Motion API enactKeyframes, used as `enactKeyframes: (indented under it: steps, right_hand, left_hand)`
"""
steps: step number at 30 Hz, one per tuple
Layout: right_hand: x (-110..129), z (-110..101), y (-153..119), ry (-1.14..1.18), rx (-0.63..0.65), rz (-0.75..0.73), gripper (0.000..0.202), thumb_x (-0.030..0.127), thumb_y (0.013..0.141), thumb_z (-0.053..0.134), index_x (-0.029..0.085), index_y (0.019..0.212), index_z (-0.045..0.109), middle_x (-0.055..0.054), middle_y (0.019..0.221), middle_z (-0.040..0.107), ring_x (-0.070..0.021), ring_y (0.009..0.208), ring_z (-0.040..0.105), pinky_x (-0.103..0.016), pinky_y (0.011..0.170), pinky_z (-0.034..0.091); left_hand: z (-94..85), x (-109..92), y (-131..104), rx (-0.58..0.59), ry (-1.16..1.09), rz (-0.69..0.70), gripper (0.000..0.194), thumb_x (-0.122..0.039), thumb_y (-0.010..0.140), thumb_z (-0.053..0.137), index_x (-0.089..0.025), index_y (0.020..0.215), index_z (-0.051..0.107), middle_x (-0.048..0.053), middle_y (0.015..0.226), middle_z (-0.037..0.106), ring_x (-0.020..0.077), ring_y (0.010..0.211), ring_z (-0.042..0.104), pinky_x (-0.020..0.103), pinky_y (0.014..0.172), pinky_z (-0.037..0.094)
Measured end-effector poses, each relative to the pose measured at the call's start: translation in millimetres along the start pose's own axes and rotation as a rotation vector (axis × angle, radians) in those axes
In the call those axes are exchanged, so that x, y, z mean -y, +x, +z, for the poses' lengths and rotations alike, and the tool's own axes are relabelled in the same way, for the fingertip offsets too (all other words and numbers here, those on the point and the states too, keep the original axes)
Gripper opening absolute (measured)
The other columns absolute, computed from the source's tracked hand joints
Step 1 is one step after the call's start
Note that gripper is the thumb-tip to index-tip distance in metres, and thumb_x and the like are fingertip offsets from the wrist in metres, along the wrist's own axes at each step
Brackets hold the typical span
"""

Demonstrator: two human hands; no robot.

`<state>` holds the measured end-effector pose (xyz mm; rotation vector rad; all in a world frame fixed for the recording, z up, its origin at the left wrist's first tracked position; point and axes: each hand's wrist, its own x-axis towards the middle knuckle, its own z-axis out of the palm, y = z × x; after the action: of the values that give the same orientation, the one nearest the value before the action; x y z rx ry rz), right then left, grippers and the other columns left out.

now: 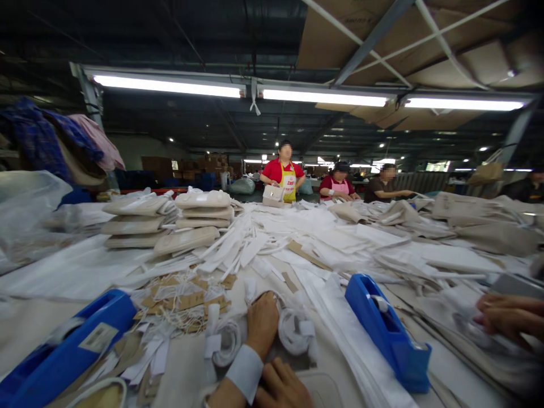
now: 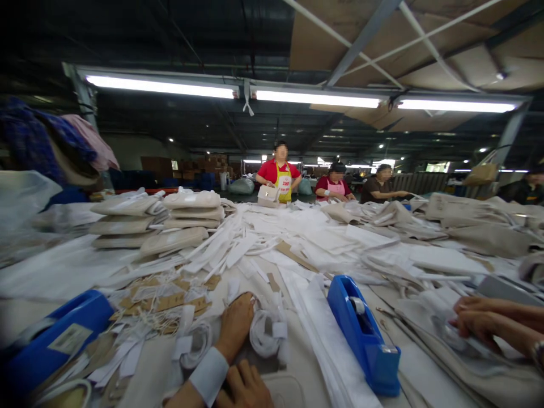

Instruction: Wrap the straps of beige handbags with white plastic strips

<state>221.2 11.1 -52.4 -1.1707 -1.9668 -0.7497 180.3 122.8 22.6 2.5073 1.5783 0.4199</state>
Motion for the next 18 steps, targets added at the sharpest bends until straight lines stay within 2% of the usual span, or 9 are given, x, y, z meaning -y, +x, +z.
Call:
enactKeyframes:
  steps: [2, 4, 6, 8, 10, 12, 14, 17, 18]
  right_hand:
    - [6, -13, 8, 0.073, 0.086, 0.060, 0.007, 0.018, 0.081, 0.064, 0.023, 0.083, 0.059, -0.002, 0.075, 0.060, -0.0189, 0.067, 0.050, -0.028, 0.052, 0.037]
    - [11, -33, 16, 0.181, 0.265, 0.151, 0.016, 0.017, 0.077, 0.066, 0.022, 0.090, 0.061, -0.003, 0.087, 0.063, -0.0205, 0.076, 0.053, -0.030, 0.060, 0.043]
    - [15, -56, 23, 0.285, 0.377, 0.216, 0.022, 0.013, 0.076, 0.063, 0.021, 0.096, 0.061, -0.004, 0.097, 0.063, -0.0211, 0.085, 0.054, -0.032, 0.069, 0.046]
    - [13, -77, 27, 0.360, 0.353, 0.240, 0.024, 0.009, 0.080, 0.056, 0.021, 0.100, 0.062, -0.005, 0.103, 0.064, -0.0203, 0.090, 0.054, -0.032, 0.076, 0.046]
    - [1, -94, 27, 0.391, 0.253, 0.284, 0.026, 0.006, 0.086, 0.048, 0.021, 0.099, 0.064, -0.005, 0.103, 0.065, -0.0187, 0.091, 0.056, -0.031, 0.078, 0.046]
    - [-23, -106, 26, 0.371, 0.157, 0.402, 0.027, 0.006, 0.089, 0.044, 0.021, 0.097, 0.065, -0.005, 0.097, 0.066, -0.0175, 0.090, 0.058, -0.029, 0.078, 0.046]
    - [-61, -112, 25, 0.284, 0.135, 0.579, 0.024, 0.009, 0.091, 0.045, 0.020, 0.094, 0.066, -0.004, 0.093, 0.067, -0.0167, 0.089, 0.060, -0.028, 0.080, 0.047]
    - [-127, -109, 29, -0.024, 0.307, 0.873, 0.024, 0.012, 0.092, 0.046, 0.019, 0.093, 0.068, -0.005, 0.102, 0.069, -0.0155, 0.095, 0.062, -0.025, 0.087, 0.045]
    - [-148, -105, 32, -0.092, 0.343, 0.929, 0.025, 0.010, 0.091, 0.046, 0.016, 0.094, 0.069, -0.007, 0.103, 0.069, -0.0164, 0.097, 0.062, -0.025, 0.089, 0.045]
  left_hand:
    - [0.2, 0, 1, 0.005, 0.004, 0.011, 0.031, -0.017, 0.099, 0.031, -0.018, 0.105, 0.061, 0.007, 0.105, 0.071, 0.0188, 0.103, 0.066, 0.028, 0.084, 0.047]
    - [1.5, 1, 2, 0.010, 0.007, 0.023, 0.032, -0.018, 0.099, 0.030, -0.018, 0.107, 0.061, 0.007, 0.107, 0.070, 0.0197, 0.102, 0.066, 0.029, 0.083, 0.047]
    - [3.0, 1, 3, 0.019, 0.009, 0.029, 0.031, -0.019, 0.099, 0.030, -0.018, 0.108, 0.060, 0.008, 0.107, 0.070, 0.0201, 0.102, 0.066, 0.029, 0.082, 0.047]
    - [3.9, 1, 3, 0.023, 0.007, 0.032, 0.031, -0.019, 0.099, 0.031, -0.018, 0.108, 0.060, 0.009, 0.106, 0.071, 0.0203, 0.101, 0.066, 0.029, 0.081, 0.047]
    - [4.0, 1, 3, 0.018, -0.001, 0.033, 0.030, -0.019, 0.099, 0.032, -0.017, 0.108, 0.061, 0.009, 0.104, 0.071, 0.0205, 0.100, 0.067, 0.029, 0.080, 0.047]
    - [3.9, 1, 2, 0.007, -0.013, 0.030, 0.030, -0.020, 0.098, 0.033, -0.017, 0.107, 0.061, 0.009, 0.103, 0.071, 0.0210, 0.098, 0.067, 0.029, 0.079, 0.047]
    - [4.0, 2, 2, -0.003, -0.029, 0.024, 0.030, -0.021, 0.098, 0.033, -0.018, 0.106, 0.061, 0.009, 0.103, 0.071, 0.0218, 0.097, 0.068, 0.030, 0.079, 0.047]
    - [4.8, 3, 2, -0.011, -0.056, 0.015, 0.030, -0.020, 0.098, 0.033, -0.018, 0.104, 0.062, 0.009, 0.103, 0.071, 0.0226, 0.097, 0.068, 0.031, 0.079, 0.047]
    - [5.2, 3, 3, -0.014, -0.064, 0.013, 0.030, -0.020, 0.098, 0.033, -0.018, 0.104, 0.062, 0.009, 0.104, 0.072, 0.0225, 0.098, 0.068, 0.031, 0.079, 0.047]
